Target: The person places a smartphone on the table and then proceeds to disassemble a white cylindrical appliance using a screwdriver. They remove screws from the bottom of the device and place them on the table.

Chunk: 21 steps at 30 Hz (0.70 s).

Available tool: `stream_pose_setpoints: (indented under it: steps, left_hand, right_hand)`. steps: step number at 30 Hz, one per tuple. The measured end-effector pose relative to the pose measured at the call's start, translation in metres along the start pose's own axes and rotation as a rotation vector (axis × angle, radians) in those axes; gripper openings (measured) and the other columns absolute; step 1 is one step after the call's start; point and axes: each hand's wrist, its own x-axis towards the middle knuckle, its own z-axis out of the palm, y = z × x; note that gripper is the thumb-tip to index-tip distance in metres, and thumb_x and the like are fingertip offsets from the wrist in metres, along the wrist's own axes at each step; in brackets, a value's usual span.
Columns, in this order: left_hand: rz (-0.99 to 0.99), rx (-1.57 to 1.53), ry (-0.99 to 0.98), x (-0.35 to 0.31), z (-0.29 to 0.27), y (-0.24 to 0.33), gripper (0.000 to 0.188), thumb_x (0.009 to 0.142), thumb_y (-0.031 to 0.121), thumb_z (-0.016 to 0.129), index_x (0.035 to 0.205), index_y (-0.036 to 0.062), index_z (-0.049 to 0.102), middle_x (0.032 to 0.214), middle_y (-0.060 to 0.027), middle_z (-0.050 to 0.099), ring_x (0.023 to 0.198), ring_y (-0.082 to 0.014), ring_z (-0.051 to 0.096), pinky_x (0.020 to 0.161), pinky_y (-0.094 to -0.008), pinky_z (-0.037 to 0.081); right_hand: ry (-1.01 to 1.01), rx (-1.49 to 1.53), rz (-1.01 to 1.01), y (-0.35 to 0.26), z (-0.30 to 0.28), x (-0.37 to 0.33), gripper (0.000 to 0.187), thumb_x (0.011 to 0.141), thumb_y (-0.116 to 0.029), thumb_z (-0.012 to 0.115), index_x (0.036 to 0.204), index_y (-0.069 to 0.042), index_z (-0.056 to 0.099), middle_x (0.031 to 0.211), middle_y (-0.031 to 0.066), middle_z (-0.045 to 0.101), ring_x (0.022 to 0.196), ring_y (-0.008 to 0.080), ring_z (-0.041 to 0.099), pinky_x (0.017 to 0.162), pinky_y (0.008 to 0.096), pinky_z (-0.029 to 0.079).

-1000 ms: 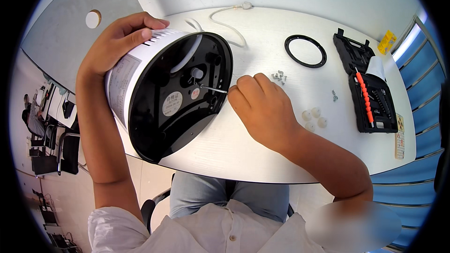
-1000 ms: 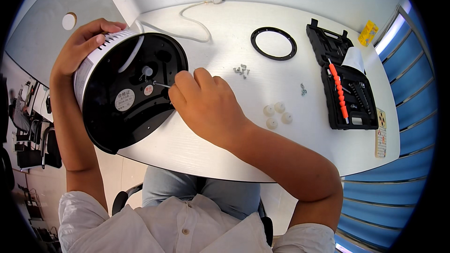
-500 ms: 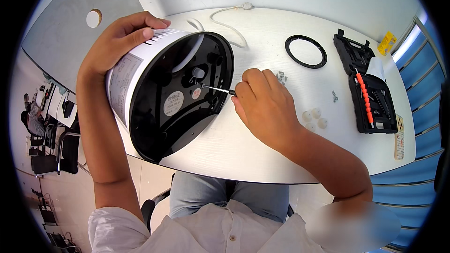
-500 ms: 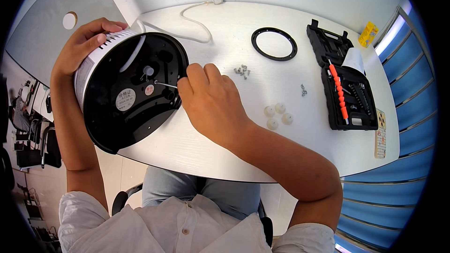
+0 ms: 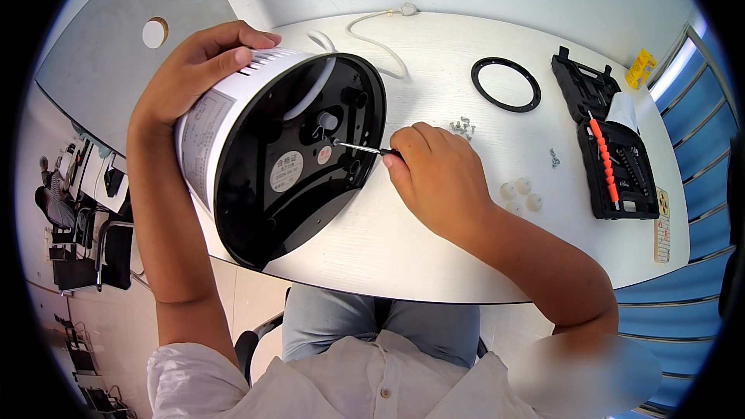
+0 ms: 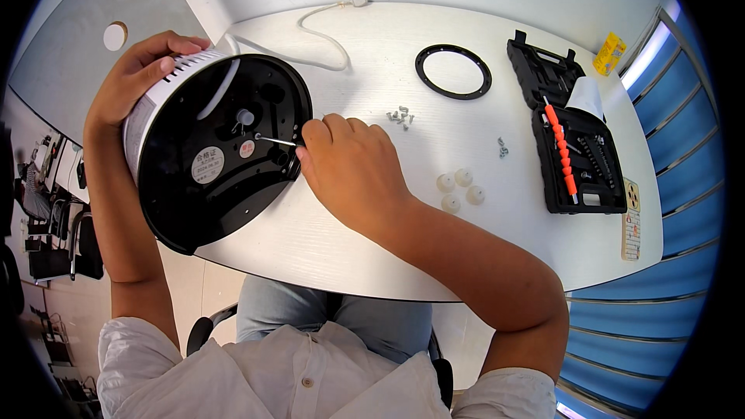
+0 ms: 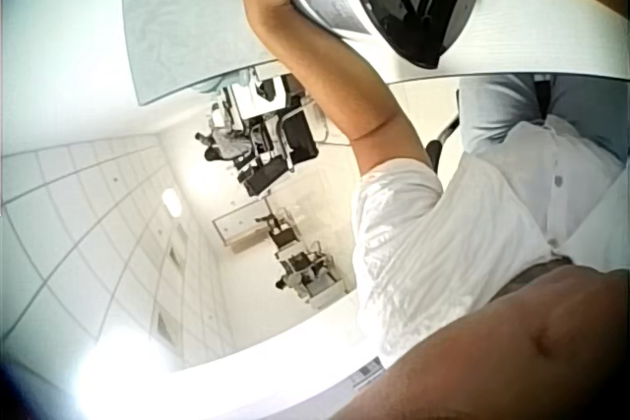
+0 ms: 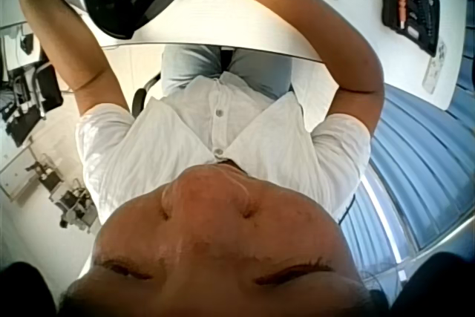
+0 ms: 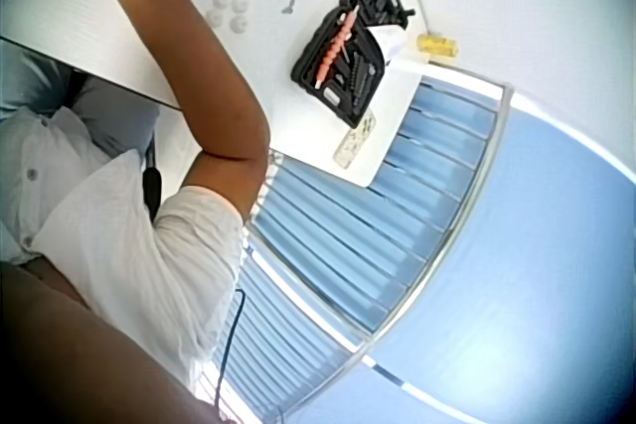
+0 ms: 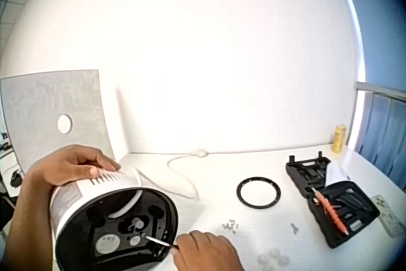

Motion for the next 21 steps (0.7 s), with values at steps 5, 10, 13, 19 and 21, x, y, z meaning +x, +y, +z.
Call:
stream_pose_setpoints:
  steps: [5,10,13,19,21]
  left_hand:
    - [0.0,-0.021,0.008,0.0003,0.001,0.0003,0.049,0.08,0.046,0.069,0.103,0.0029,0.066,0.118,-0.0164,0.063,0.105,-0.0227,0.062,0.094,-0.0292,0.045]
    - [0.004,-0.001,0.011,-0.0006,-0.0006,-0.0023,0.05,0.08,0.047,0.069,0.103,0.0028,0.066,0.118,-0.0162,0.063,0.105,-0.0226,0.061,0.094,-0.0293,0.045]
    - [0.001,0.005,0.01,0.0001,-0.0005,-0.0022,0.05,0.08,0.047,0.069,0.103,0.003,0.066,0.118,-0.0159,0.063,0.105,-0.0227,0.061,0.094,-0.0294,0.044]
    - [-0.01,0.009,0.014,-0.0011,-0.0004,-0.0006,0.051,0.079,0.048,0.07,0.102,0.0037,0.067,0.118,-0.0156,0.063,0.107,-0.023,0.06,0.095,-0.0296,0.043]
    - [-0.015,0.001,0.013,-0.0011,0.0,-0.0007,0.051,0.078,0.048,0.07,0.103,0.0038,0.066,0.119,-0.0159,0.063,0.107,-0.0231,0.06,0.096,-0.0297,0.043]
  right_hand:
    - [0.021,-0.011,-0.028,0.0029,0.0005,-0.0001,0.017,0.077,-0.016,0.073,0.082,-0.008,0.058,0.079,0.0035,0.051,0.072,0.0198,0.054,0.061,0.0339,0.043]
    - [0.016,-0.079,-0.088,0.0017,-0.002,0.0011,0.02,0.074,-0.016,0.076,0.083,-0.009,0.058,0.081,0.0025,0.05,0.073,0.0191,0.052,0.061,0.0334,0.042]
    - [-0.008,-0.036,-0.048,0.0014,0.0004,-0.0003,0.024,0.073,-0.016,0.076,0.085,-0.009,0.057,0.08,0.0031,0.051,0.07,0.0187,0.055,0.058,0.0325,0.045]
    - [-0.046,0.012,0.001,0.003,0.0038,-0.0026,0.028,0.073,-0.015,0.076,0.088,-0.009,0.053,0.074,0.0043,0.057,0.061,0.0206,0.06,0.052,0.0323,0.047]
    - [-0.07,0.039,0.034,0.001,0.0014,-0.0014,0.026,0.076,-0.016,0.075,0.089,-0.008,0.053,0.075,0.005,0.061,0.064,0.0239,0.061,0.055,0.0356,0.046]
